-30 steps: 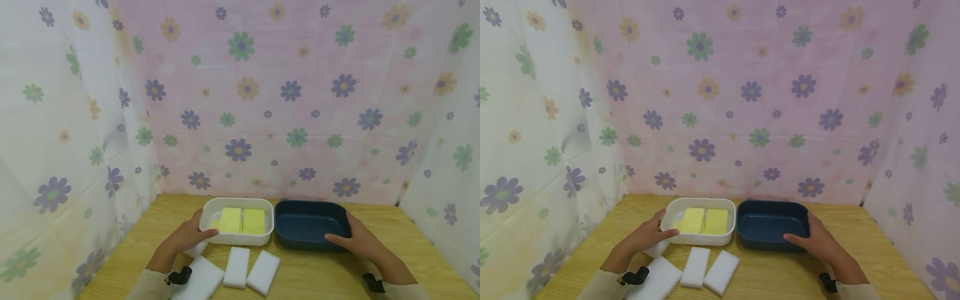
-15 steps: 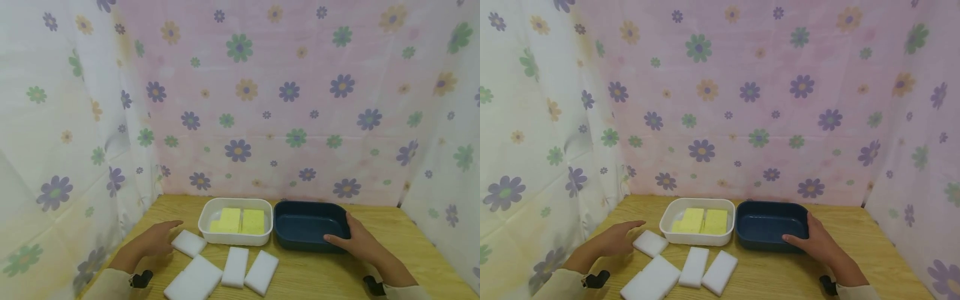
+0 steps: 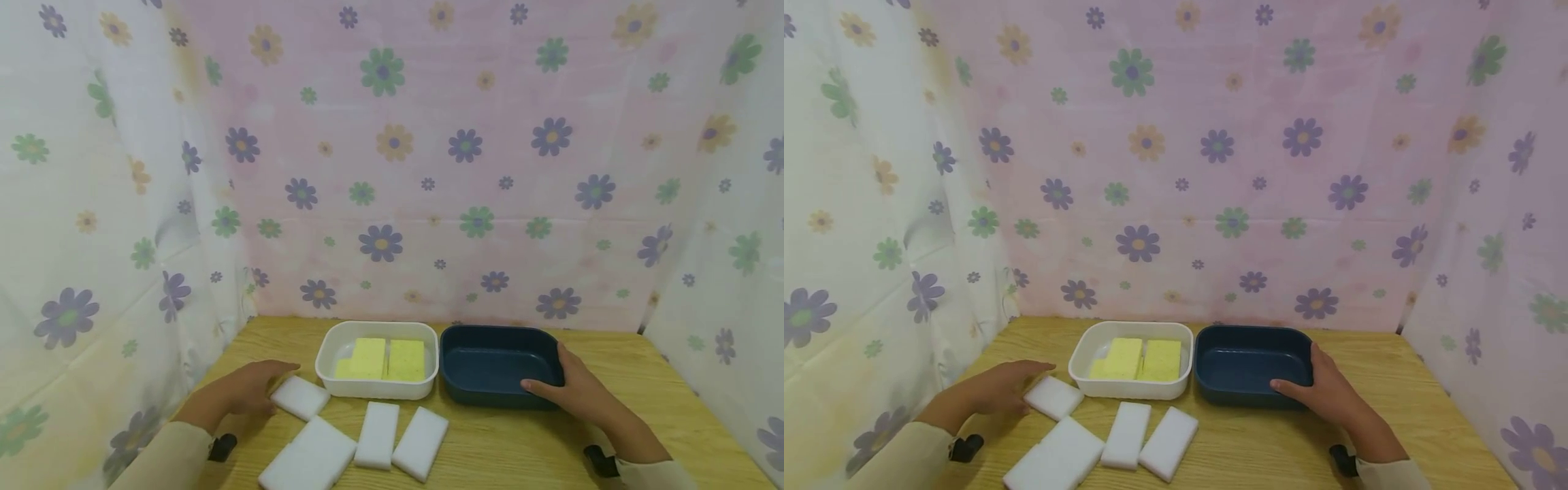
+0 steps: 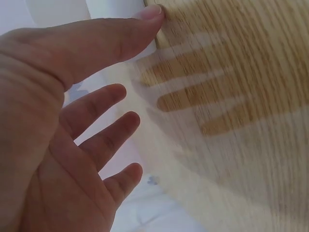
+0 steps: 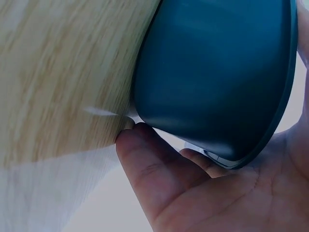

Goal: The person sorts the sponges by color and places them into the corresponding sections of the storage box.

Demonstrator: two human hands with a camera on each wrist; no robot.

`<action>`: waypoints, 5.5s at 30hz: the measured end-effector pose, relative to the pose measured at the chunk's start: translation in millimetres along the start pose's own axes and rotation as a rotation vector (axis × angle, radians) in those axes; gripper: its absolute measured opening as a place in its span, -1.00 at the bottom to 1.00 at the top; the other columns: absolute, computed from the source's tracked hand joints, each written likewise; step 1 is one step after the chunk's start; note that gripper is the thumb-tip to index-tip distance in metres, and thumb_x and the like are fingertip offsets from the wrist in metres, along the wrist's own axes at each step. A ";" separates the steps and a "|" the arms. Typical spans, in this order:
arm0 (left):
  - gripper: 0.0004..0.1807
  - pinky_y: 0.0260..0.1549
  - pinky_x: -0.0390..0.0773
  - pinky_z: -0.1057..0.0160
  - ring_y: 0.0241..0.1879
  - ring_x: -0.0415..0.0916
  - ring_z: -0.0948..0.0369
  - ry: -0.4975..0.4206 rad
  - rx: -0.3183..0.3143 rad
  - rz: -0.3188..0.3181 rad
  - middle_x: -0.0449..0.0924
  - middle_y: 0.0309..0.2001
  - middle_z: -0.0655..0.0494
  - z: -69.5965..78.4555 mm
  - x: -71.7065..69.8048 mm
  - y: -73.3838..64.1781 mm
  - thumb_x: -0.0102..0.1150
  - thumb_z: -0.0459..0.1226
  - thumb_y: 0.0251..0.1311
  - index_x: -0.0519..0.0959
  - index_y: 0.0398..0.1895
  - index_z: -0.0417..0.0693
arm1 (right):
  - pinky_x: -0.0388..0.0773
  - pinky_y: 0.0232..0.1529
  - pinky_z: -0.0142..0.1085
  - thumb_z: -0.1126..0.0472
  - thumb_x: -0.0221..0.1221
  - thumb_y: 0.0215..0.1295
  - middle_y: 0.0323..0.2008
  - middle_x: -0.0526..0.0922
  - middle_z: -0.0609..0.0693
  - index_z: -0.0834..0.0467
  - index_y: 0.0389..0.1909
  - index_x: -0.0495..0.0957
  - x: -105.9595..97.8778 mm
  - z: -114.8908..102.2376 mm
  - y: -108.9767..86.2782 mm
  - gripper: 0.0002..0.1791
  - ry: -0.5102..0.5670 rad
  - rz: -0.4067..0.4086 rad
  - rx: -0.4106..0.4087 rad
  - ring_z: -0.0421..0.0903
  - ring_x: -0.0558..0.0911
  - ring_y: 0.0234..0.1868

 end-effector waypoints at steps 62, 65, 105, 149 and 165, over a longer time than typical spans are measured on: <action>-0.55 -0.12 0.63 0.12 -0.15 0.64 0.28 -0.110 0.214 -0.041 0.67 -0.23 0.41 98.0 -32.9 -18.6 0.64 0.04 -0.09 0.65 -0.17 0.19 | 0.08 0.33 0.53 -0.42 0.24 0.29 0.57 -0.29 0.57 0.38 0.60 -0.54 3.5 6.2 1.3 0.45 -0.001 0.017 0.028 0.63 -0.12 0.51; -0.55 -0.13 0.63 0.15 -0.14 0.64 0.28 -0.115 0.206 -0.046 0.67 -0.23 0.43 102.8 -30.8 -12.9 0.63 0.08 -0.08 0.64 -0.15 0.23 | 0.08 0.33 0.53 -0.43 0.24 0.29 0.57 -0.29 0.57 0.37 0.60 -0.54 3.8 6.7 1.0 0.46 0.000 0.018 0.032 0.63 -0.12 0.51; -0.52 -0.08 0.58 0.22 -0.10 0.61 0.21 -0.059 0.274 -0.086 0.61 -0.21 0.42 180.4 -3.9 47.1 0.62 0.08 -0.05 0.63 -0.11 0.17 | 0.09 0.33 0.53 -0.40 0.24 0.30 0.58 -0.30 0.55 0.34 0.61 -0.54 2.7 2.1 -2.2 0.43 0.036 0.034 0.018 0.62 -0.12 0.52; -0.45 -0.53 0.38 0.35 -0.52 0.38 0.39 0.200 0.273 0.269 0.56 -0.48 0.38 249.8 12.9 110.3 0.46 0.37 -0.04 0.68 -0.29 0.17 | 0.08 0.34 0.52 -0.41 0.23 0.31 0.57 -0.28 0.56 0.39 0.60 -0.49 5.3 5.3 0.6 0.42 0.000 0.030 0.042 0.61 -0.11 0.52; -0.27 -0.75 0.13 0.34 -0.69 0.16 0.34 0.226 0.151 0.397 0.20 -0.74 0.32 271.8 27.4 129.4 0.34 0.55 -0.23 0.37 -0.77 0.18 | 0.08 0.32 0.54 -0.43 0.22 0.31 0.56 -0.29 0.58 0.39 0.59 -0.52 4.0 6.4 1.5 0.44 -0.027 0.022 0.058 0.64 -0.12 0.50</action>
Point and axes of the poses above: each hand's wrist, its own y-axis towards the middle knuckle, its own x-axis out of the palm, z = x × y, the point moved 7 cm from there along y, towards the middle knuckle
